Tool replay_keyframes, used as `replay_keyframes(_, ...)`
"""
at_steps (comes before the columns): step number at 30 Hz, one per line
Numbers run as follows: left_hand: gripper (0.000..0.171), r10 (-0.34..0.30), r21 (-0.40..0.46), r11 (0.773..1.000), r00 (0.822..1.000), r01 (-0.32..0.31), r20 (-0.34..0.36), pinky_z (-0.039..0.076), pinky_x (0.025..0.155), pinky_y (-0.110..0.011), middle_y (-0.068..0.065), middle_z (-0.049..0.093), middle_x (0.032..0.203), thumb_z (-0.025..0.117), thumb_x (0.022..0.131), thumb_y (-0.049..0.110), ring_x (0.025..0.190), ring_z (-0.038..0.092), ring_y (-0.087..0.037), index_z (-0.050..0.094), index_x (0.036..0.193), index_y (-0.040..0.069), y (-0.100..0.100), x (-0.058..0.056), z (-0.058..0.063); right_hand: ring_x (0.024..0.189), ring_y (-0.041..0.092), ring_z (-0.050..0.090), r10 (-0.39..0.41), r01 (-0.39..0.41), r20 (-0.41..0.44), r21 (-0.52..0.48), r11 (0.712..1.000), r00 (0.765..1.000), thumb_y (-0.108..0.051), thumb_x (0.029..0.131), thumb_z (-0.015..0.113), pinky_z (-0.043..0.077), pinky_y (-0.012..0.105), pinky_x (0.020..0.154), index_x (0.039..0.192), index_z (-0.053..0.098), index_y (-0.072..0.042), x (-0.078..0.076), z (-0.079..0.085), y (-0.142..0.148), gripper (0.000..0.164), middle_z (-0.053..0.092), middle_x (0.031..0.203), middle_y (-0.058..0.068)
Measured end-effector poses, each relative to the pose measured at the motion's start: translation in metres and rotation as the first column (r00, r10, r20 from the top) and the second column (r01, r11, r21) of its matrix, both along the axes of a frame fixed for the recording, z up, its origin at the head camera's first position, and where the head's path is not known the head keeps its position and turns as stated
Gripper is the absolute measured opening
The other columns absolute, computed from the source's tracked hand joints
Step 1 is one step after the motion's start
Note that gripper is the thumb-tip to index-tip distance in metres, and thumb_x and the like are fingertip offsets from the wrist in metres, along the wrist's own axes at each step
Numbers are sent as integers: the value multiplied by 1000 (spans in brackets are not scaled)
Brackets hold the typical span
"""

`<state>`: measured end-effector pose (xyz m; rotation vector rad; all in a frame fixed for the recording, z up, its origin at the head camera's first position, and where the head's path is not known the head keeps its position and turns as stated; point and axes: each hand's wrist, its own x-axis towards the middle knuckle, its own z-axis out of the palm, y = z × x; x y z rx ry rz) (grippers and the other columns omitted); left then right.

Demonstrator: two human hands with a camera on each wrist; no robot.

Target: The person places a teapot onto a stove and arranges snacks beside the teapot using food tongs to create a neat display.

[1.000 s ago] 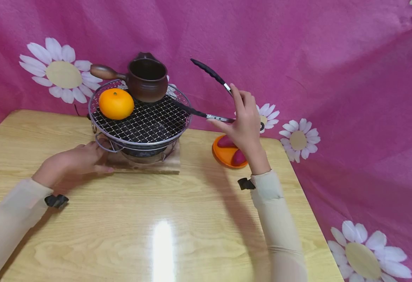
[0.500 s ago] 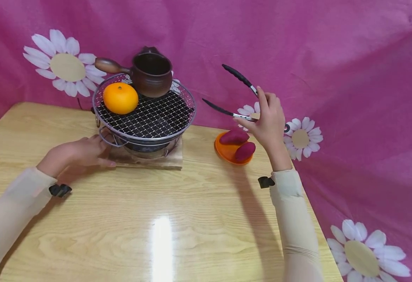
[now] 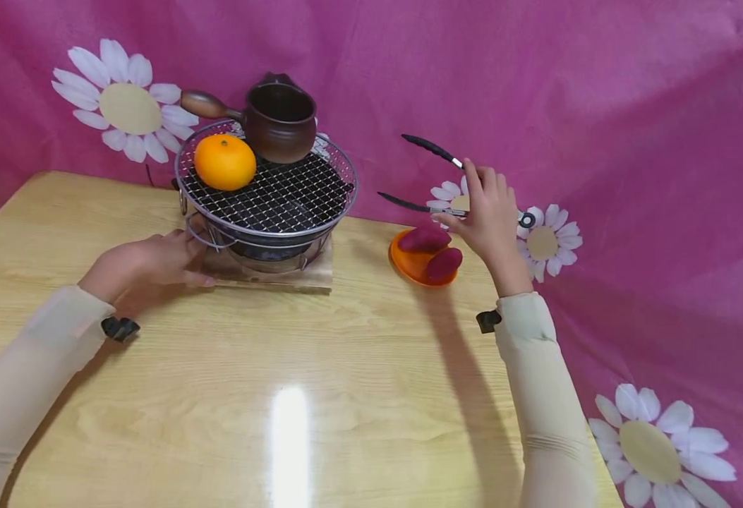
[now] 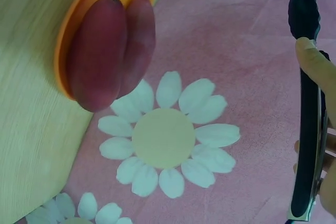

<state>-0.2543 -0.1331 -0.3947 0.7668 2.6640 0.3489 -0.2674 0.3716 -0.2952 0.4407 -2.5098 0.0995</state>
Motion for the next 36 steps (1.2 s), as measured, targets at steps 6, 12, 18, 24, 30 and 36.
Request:
replay_keyframes(6, 100, -4, -7, 1000, 1000, 4, -18, 24, 111, -77, -34, -1, 166, 64, 97, 49, 150, 13, -57, 11, 159, -7, 0, 0, 1, 116, 47, 50, -53, 50, 32, 104, 993, 998, -36, 75, 91, 43, 61, 90, 153, 40, -5, 2, 2, 1, 98, 51, 135, 29)
replay_keyframes(12, 90, -42, -9, 999, 989, 41, -142, 41, 105, -69, -34, 35, 157, 74, 90, 49, 136, 44, -54, 38, 153, -4, 1, -6, 1, 120, 48, 47, -112, 90, 97, 202, 975, 989, -32, 78, 89, 39, 63, 98, 152, 41, -4, -1, 5, 2, 92, 51, 135, 29)
replay_keyframes(18, 67, -23, 23, 999, 986, 27, -163, 54, 90, -59, -21, 72, 104, 80, 84, 49, 92, 68, -37, 66, 125, -3, 0, -8, 0, 117, 48, 48, -124, 78, 109, 355, 932, 986, -28, 77, 88, 38, 65, 100, 145, 47, -2, -7, 9, 4, 83, 53, 128, 29)
replay_keyframes(24, 59, -22, 116, 992, 987, 40, -158, 55, 81, -54, -9, 67, 81, 83, 83, 44, 78, 64, -29, 68, 119, 0, -3, -4, -1, 116, 46, 47, -164, 73, 149, 482, 873, 975, -28, 77, 88, 34, 64, 104, 142, 50, -1, -9, 15, -1, 80, 54, 125, 27)
replay_keyframes(30, 60, -3, 98, 995, 988, 19, -152, 55, 81, -55, -5, 62, 74, 83, 82, 46, 76, 64, -28, 66, 114, -2, -4, -2, 1, 120, 46, 48, -201, 51, 184, 602, 797, 962, -25, 82, 83, 31, 64, 109, 140, 53, 0, -12, 14, -9, 70, 54, 128, 27)
replay_keyframes(36, 66, -7, 133, 991, 989, 27, -150, 54, 86, -57, -11, 69, 87, 85, 80, 43, 84, 66, -31, 64, 123, -3, -2, -5, 1, 123, 46, 48, -210, 52, 165, 655, 754, 964, -20, 82, 81, 31, 67, 113, 137, 56, 1, -14, 15, -8, 64, 55, 129, 27)
